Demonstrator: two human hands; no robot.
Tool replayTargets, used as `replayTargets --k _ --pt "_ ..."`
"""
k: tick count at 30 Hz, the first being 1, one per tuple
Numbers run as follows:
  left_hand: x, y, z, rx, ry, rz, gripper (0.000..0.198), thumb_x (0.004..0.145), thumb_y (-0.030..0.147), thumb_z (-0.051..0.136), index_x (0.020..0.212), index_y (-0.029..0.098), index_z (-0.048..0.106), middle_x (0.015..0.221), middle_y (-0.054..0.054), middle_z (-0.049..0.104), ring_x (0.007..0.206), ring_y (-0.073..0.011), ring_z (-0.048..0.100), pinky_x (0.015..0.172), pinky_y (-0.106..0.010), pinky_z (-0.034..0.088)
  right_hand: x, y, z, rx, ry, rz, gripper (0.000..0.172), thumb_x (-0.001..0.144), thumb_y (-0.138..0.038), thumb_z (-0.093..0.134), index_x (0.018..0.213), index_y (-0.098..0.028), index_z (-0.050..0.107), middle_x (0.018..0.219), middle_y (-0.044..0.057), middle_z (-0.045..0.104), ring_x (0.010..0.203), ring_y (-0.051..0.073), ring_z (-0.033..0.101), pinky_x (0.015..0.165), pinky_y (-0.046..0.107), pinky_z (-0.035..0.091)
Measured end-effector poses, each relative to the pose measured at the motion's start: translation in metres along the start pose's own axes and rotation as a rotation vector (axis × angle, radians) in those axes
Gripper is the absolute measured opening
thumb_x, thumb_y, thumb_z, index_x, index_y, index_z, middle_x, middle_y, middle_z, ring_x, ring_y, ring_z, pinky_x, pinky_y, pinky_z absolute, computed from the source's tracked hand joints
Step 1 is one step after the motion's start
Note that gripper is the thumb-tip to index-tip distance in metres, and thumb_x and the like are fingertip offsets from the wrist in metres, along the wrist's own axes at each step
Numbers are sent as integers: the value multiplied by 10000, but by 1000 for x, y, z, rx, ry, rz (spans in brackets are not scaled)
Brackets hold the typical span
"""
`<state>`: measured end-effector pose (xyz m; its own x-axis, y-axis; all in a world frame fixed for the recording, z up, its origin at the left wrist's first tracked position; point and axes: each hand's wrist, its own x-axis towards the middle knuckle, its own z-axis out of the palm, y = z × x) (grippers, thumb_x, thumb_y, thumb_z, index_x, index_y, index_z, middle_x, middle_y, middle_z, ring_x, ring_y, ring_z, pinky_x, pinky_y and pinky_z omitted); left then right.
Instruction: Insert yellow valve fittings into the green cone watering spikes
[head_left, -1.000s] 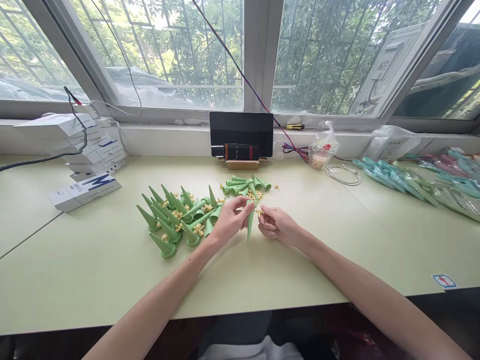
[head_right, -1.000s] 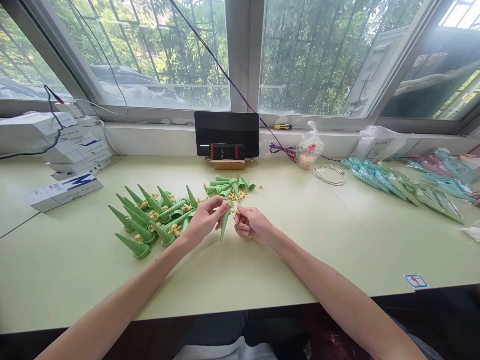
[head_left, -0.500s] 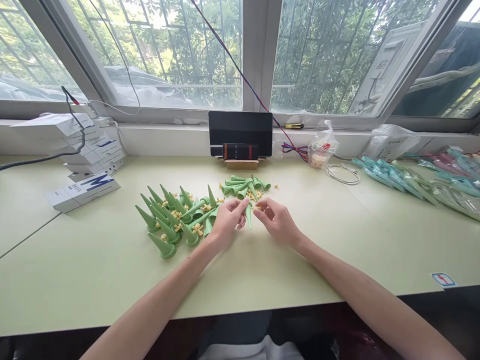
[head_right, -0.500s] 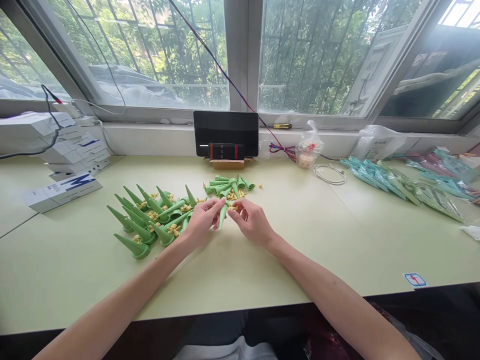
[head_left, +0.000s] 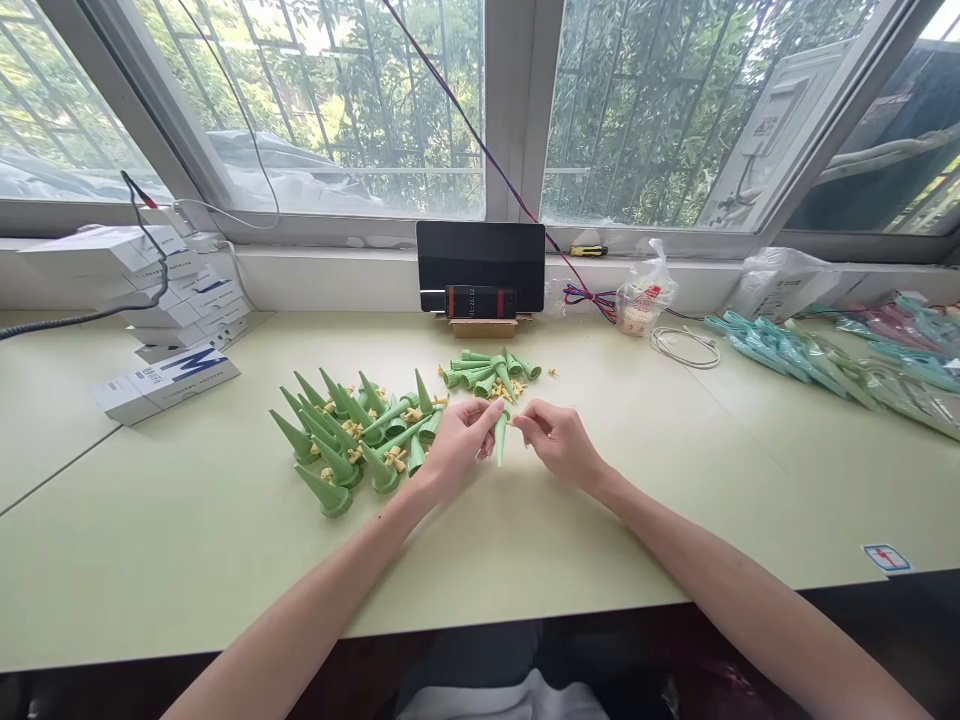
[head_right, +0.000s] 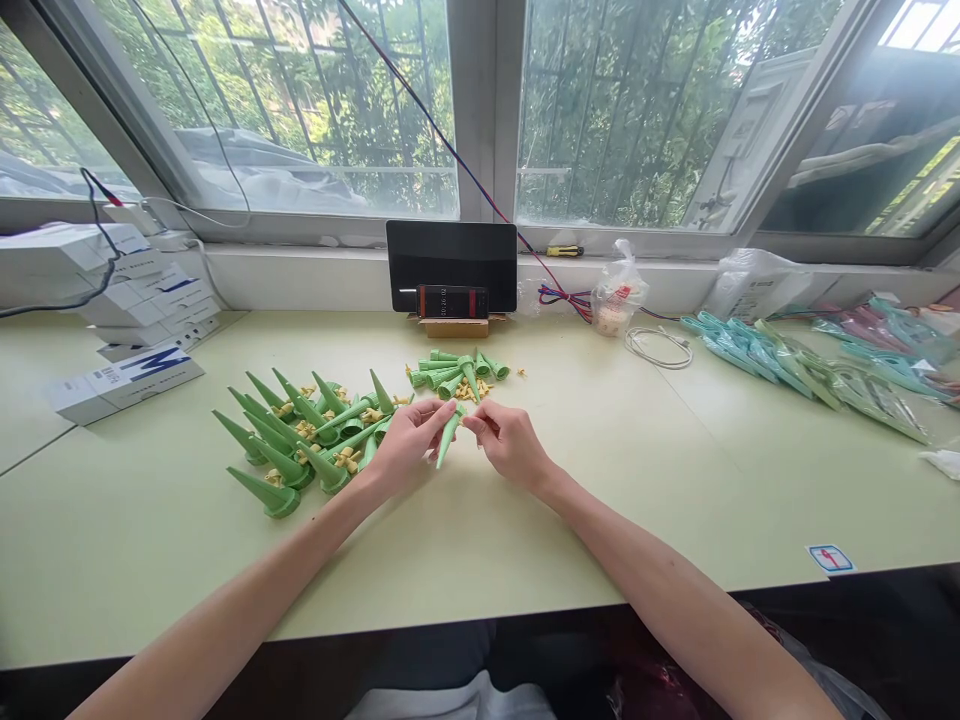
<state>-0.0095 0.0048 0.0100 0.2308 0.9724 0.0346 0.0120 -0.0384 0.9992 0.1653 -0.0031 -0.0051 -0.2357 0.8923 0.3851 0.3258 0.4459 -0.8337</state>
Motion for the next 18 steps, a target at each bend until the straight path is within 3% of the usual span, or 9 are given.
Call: replayTargets --k 7,18 --pt "-1 -1 3 86 -39 73 362 839 533 641 880 173 644 530 40 505 424 -84 444 430 -209 353 1 -4 -1 285 -28 185 468 917 -562 534 628 -215 411 441 -61 424 397 87 349 444 246 308" --pt "-7 -2 3 274 -42 242 345 866 498 614 1035 198 646 641 13 596 495 -122 529 506 -243 428 5 -2 0 642 -124 465 412 830 -494 638 621 -191 453 448 -91 318 372 51 274 382 205 183"
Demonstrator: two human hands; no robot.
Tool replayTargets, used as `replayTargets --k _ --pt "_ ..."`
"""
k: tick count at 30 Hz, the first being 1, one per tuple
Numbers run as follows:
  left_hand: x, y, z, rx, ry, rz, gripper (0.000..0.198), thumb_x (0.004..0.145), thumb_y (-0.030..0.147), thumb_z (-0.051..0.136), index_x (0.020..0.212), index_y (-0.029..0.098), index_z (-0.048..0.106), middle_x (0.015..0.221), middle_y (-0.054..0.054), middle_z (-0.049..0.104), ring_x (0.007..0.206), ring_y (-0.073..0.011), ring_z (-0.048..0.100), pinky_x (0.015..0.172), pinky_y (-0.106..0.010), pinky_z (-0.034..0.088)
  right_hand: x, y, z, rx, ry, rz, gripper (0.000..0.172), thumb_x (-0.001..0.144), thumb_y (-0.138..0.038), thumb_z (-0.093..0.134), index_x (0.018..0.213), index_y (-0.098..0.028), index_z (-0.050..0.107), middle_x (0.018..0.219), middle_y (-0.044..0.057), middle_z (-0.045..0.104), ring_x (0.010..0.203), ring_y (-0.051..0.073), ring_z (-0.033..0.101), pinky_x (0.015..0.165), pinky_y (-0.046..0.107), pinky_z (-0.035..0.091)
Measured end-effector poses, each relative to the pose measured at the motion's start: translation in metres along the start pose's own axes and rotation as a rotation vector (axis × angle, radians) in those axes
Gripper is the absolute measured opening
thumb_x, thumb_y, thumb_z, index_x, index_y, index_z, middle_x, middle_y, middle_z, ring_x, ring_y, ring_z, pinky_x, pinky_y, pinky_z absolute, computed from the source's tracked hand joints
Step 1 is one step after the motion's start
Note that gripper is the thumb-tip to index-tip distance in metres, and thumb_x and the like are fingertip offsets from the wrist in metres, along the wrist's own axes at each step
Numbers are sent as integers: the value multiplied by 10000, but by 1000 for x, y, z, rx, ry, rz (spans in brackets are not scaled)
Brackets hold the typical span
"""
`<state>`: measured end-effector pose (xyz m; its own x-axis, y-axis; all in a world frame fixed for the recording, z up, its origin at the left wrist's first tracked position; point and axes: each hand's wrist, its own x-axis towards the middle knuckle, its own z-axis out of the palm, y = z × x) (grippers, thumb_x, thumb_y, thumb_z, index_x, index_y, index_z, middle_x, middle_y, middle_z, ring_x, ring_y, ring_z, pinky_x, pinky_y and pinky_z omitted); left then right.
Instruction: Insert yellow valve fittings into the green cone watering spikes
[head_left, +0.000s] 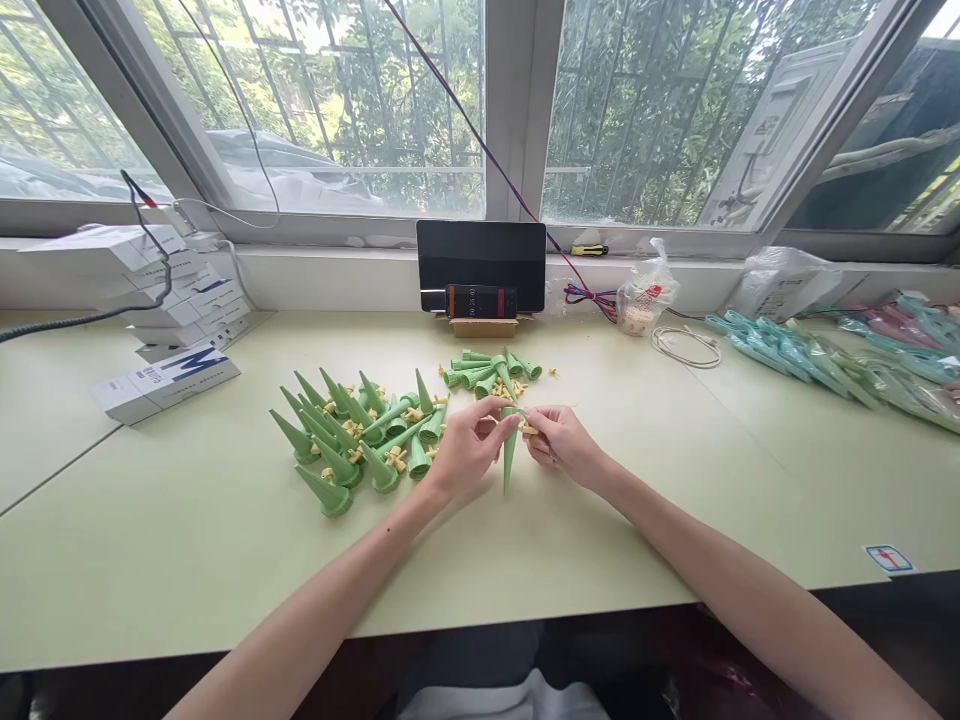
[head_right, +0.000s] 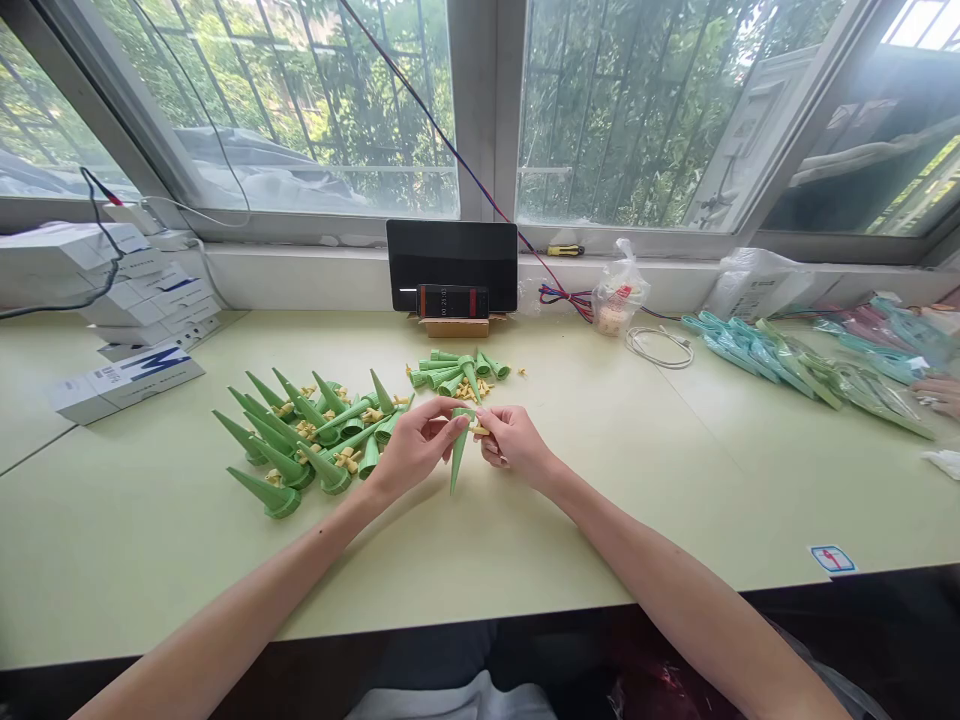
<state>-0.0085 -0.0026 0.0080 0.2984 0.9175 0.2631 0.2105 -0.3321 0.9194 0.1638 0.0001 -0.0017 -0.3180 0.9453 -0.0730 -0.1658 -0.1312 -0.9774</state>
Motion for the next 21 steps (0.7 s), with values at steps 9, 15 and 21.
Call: replayTargets --k 9,15,21 --pt "-1 -2 4 93 6 54 316 872 471 621 1022 195 659 639 15 580 493 -113 510 493 -239 406 0 -3 -2 -60 -70 182 378 844 -394 611 590 -192 416 447 -74 360 358 49 297 350 180 191" --pt "5 2 2 -142 104 -100 334 845 513 646 874 180 643 559 30 545 425 -96 471 435 -229 368 0 0 1 -400 55 -169 480 950 -591 426 682 -196 477 516 -36 470 411 93 399 426 236 313" --pt "8 -1 0 -326 116 -229 383 846 544 637 768 171 595 518 35 517 408 -69 403 422 -210 326 -4 -1 -2 -796 56 -489 371 1008 -422 405 730 -192 491 648 -21 498 555 107 392 571 249 328"
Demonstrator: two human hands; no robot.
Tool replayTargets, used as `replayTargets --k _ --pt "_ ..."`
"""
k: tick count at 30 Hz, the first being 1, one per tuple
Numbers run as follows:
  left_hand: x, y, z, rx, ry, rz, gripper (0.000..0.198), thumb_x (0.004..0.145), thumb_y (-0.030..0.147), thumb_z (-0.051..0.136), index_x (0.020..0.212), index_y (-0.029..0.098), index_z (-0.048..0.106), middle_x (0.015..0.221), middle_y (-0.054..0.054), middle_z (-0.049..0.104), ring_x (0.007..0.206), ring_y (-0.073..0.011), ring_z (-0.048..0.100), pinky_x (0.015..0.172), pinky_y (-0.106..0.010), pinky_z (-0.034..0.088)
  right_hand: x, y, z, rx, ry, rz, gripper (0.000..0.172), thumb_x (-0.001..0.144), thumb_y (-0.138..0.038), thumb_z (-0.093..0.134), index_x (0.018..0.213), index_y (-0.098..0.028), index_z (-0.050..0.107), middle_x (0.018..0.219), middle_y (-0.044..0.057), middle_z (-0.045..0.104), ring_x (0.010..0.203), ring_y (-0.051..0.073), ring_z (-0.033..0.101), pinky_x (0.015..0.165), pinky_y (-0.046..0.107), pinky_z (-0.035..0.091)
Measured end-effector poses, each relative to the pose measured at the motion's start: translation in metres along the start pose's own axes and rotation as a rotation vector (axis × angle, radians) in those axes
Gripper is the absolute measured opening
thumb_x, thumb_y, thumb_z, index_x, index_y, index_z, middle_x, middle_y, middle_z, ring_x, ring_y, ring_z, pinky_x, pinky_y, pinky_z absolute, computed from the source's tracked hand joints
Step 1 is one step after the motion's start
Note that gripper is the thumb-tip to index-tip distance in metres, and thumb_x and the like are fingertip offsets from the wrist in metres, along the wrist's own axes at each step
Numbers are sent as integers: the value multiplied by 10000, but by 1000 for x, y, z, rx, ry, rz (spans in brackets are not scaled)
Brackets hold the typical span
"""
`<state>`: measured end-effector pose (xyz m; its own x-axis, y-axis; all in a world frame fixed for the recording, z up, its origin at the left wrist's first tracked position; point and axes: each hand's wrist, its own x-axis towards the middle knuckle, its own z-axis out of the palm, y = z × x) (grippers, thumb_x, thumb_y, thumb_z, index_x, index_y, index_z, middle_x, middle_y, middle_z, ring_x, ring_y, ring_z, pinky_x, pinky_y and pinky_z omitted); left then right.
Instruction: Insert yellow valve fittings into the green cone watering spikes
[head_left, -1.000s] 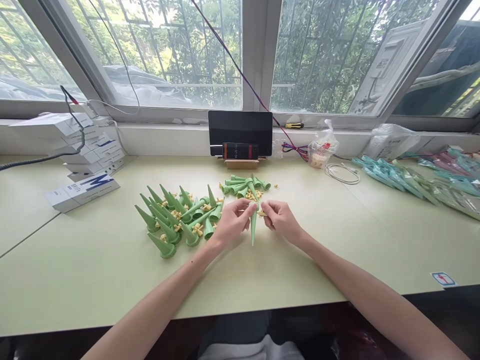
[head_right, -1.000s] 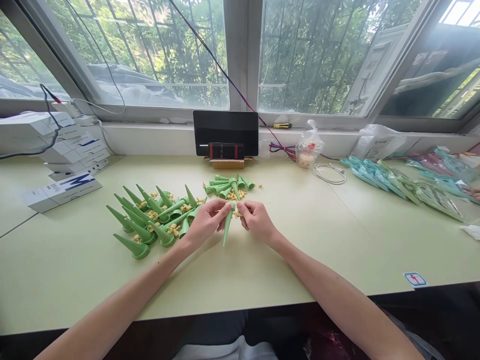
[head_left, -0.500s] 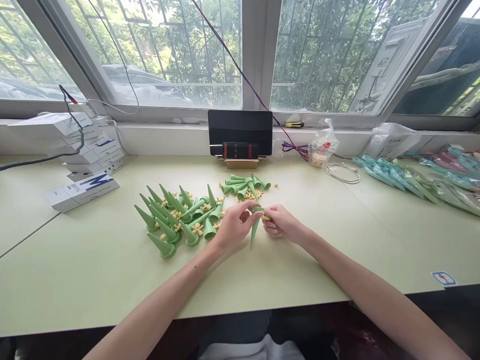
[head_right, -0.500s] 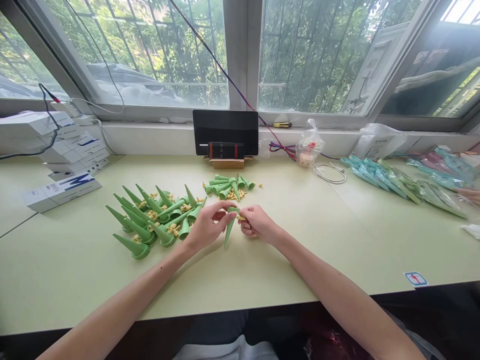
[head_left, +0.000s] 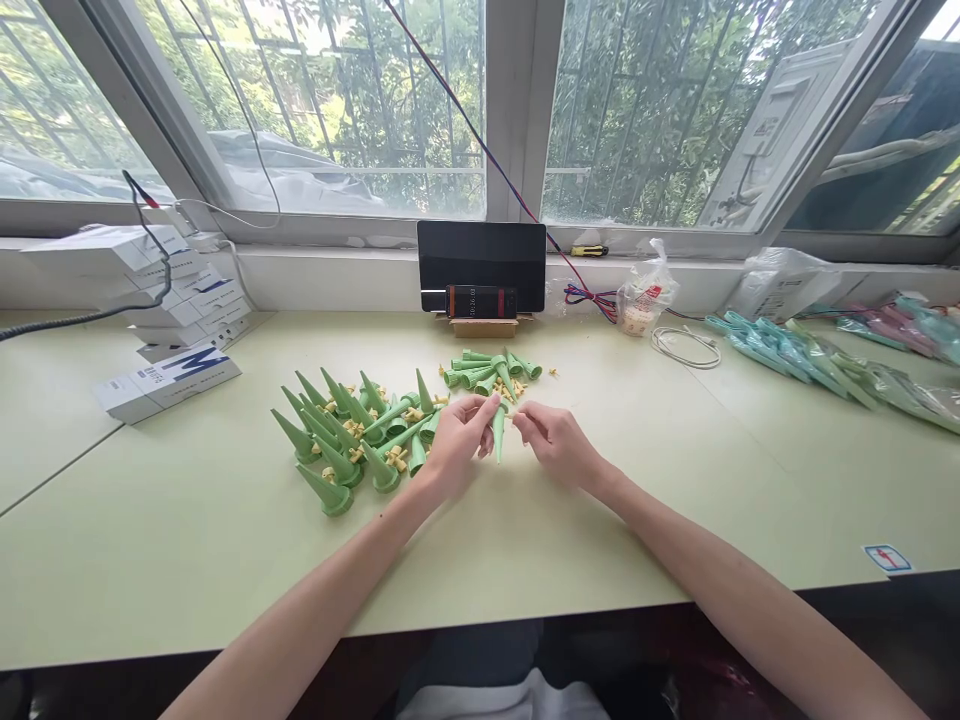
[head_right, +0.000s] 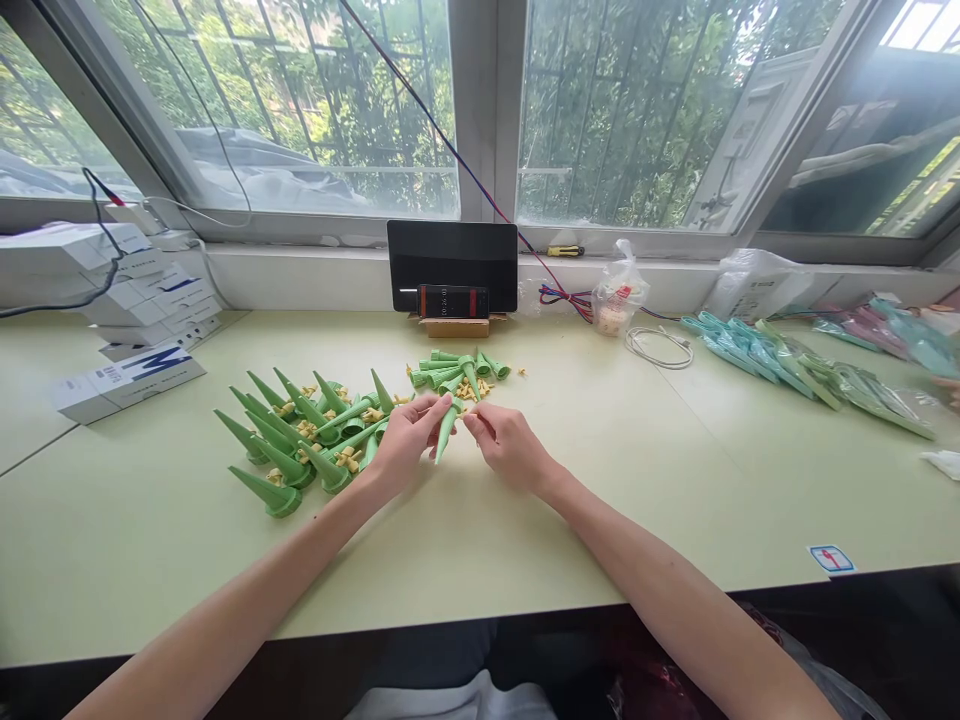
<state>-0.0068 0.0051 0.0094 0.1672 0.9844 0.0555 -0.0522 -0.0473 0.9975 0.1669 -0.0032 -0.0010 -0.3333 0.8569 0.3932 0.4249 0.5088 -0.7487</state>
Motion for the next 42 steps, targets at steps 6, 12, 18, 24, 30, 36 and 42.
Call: replayTargets --k 6,12,18,24,30,36,42 --pt "-2 2 1 -17 -50 -45 407 860 541 621 727 159 579 554 16 567 401 -55 407 433 -203 334 -1 7 2 -18 -31 -54 364 1016 -377 373 703 -199 427 626 -29 456 547 108 373 562 248 315" --pt "1 -3 -3 3 -76 -16 364 849 524 643 789 167 596 581 7 580 453 -83 473 438 -198 360 -2 8 3 77 -41 18 362 1004 -408 391 737 -192 502 553 -50 420 493 100 351 535 244 325" --pt "-1 -3 -3 87 -107 59 339 878 512 611 879 173 596 607 16 569 451 -82 458 433 -208 386 -1 4 2 385 -119 229 423 974 -497 428 701 -189 527 448 -72 370 395 84 312 435 234 290" --pt "-3 -3 -3 200 -73 152 351 866 512 619 993 186 594 751 15 584 456 -77 503 431 -218 401 1 4 3 776 -207 412 457 896 -564 555 658 -176 525 416 -87 338 355 58 260 364 201 201" --pt "-4 -6 -3 381 -71 267 301 907 464 573 1059 208 618 775 12 586 491 -87 522 480 -225 422 3 4 -3 1090 -323 710 365 894 -440 598 663 -173 505 441 -94 318 363 47 268 341 162 159" --pt "-5 -6 -2 523 -47 317 300 913 455 566 1067 205 627 623 30 552 480 -114 513 506 -239 427 6 2 -8 1166 -382 802 353 952 -361 513 656 -172 483 466 -94 288 365 43 232 330 155 155" --pt "-3 -5 0 313 0 195 312 855 494 631 933 192 619 757 6 611 451 -91 526 438 -226 397 5 2 2 699 -241 634 502 938 -583 467 635 -182 477 449 -72 344 342 59 277 348 197 168"
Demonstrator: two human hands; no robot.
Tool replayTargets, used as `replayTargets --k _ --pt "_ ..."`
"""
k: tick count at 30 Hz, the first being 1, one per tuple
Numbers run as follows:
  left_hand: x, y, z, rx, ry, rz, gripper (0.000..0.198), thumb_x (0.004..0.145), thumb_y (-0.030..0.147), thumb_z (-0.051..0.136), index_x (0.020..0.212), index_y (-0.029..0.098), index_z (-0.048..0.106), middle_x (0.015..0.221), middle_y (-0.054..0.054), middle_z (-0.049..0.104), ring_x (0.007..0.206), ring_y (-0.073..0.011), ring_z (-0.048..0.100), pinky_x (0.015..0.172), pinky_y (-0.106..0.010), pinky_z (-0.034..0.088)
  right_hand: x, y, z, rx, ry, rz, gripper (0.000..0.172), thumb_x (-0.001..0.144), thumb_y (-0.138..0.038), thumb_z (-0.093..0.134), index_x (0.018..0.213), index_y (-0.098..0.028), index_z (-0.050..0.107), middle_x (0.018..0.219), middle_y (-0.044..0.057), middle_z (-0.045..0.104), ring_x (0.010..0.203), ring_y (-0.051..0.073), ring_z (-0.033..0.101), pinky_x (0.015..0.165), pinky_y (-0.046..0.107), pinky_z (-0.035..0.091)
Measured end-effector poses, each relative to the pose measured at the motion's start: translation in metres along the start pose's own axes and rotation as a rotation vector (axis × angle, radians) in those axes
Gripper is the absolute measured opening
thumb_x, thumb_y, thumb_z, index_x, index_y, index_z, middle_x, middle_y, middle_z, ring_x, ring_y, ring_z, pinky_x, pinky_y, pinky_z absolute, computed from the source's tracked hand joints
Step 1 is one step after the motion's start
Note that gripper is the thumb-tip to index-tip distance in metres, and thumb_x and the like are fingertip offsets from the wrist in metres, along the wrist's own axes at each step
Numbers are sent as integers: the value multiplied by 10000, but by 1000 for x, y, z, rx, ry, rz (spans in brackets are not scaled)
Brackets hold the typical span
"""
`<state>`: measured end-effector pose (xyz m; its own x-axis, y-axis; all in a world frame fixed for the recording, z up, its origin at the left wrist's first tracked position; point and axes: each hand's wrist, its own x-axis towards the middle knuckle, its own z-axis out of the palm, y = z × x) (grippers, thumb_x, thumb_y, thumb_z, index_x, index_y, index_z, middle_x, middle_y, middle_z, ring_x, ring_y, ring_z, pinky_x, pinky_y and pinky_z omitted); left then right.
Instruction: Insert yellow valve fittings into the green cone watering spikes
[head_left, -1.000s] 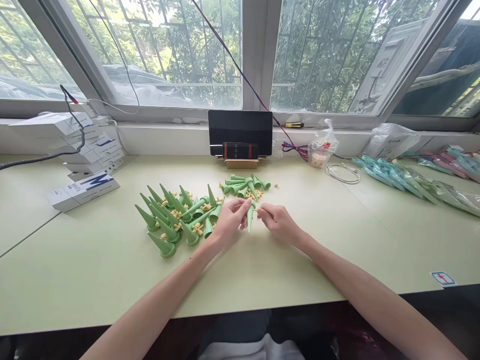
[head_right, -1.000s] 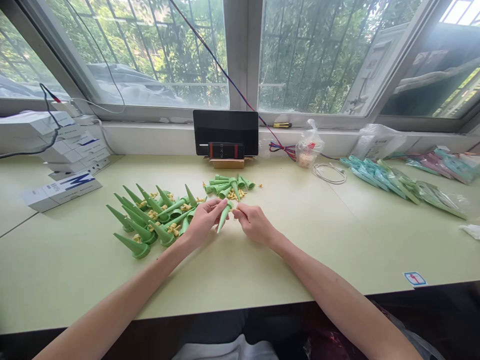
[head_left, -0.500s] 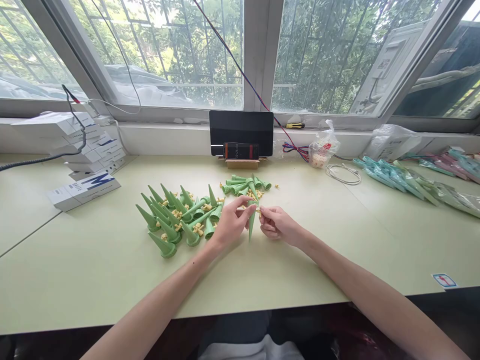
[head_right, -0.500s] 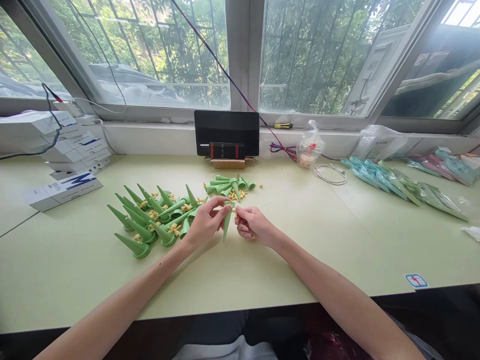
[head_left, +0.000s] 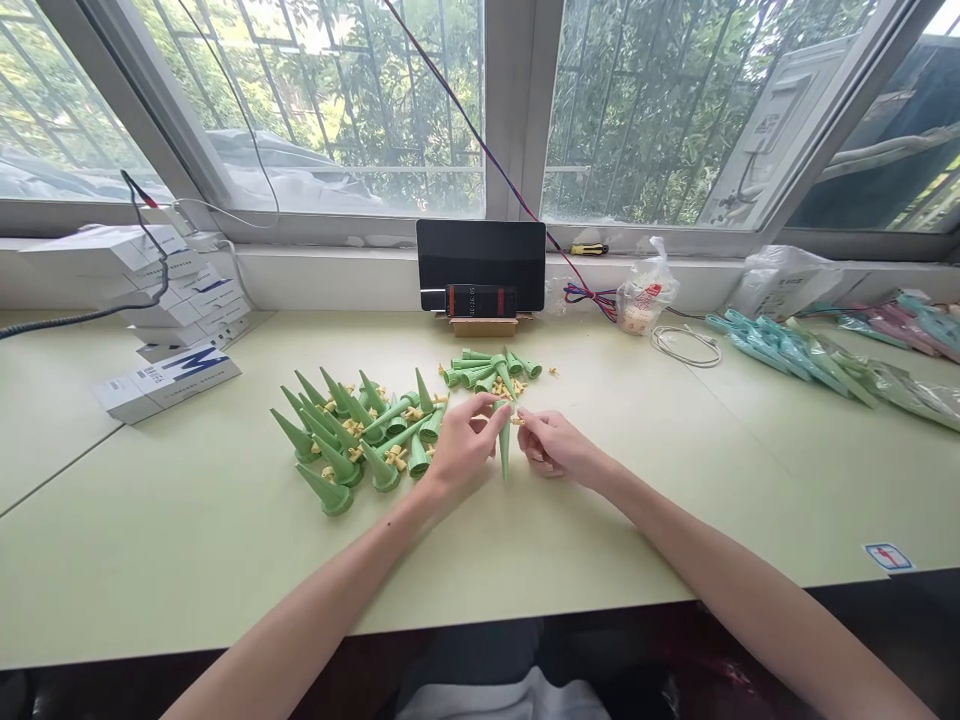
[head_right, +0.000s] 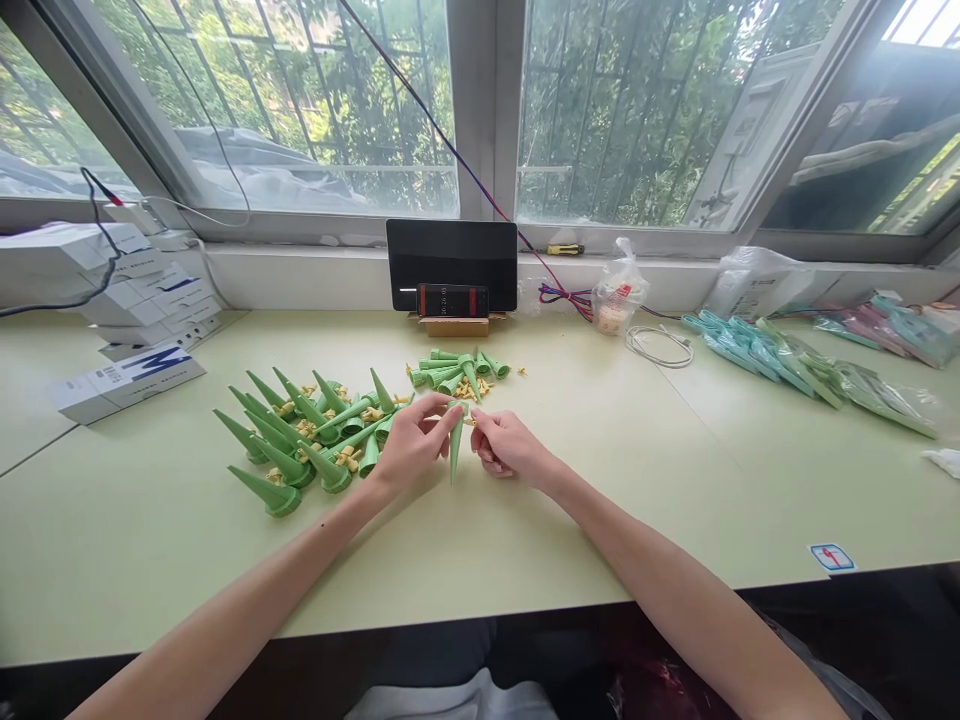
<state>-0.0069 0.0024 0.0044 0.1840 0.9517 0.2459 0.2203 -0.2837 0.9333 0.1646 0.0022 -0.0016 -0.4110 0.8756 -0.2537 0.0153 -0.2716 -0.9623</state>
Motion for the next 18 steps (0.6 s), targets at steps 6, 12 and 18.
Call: replayTargets --k 6,12,18 --pt "3 5 -2 -163 -8 -159 357 843 531 634 839 175 622 507 43 518 404 -92 461 434 -218 388 0 2 1 -535 313 -482 491 969 -582 394 661 -203 446 560 -23 488 507 110 429 526 247 345" --pt "3 7 -2 -261 7 -245 391 807 547 666 749 168 586 486 45 509 382 -72 422 417 -210 366 -1 5 -2 -693 292 -581 415 1010 -477 371 710 -208 470 618 -14 515 527 123 411 554 262 303" --pt "2 8 -2 -211 -22 -236 410 814 568 642 749 166 591 479 42 501 397 -83 439 417 -213 367 1 11 -4 -689 280 -622 413 1005 -452 387 685 -206 470 614 -9 499 532 125 390 563 262 305"
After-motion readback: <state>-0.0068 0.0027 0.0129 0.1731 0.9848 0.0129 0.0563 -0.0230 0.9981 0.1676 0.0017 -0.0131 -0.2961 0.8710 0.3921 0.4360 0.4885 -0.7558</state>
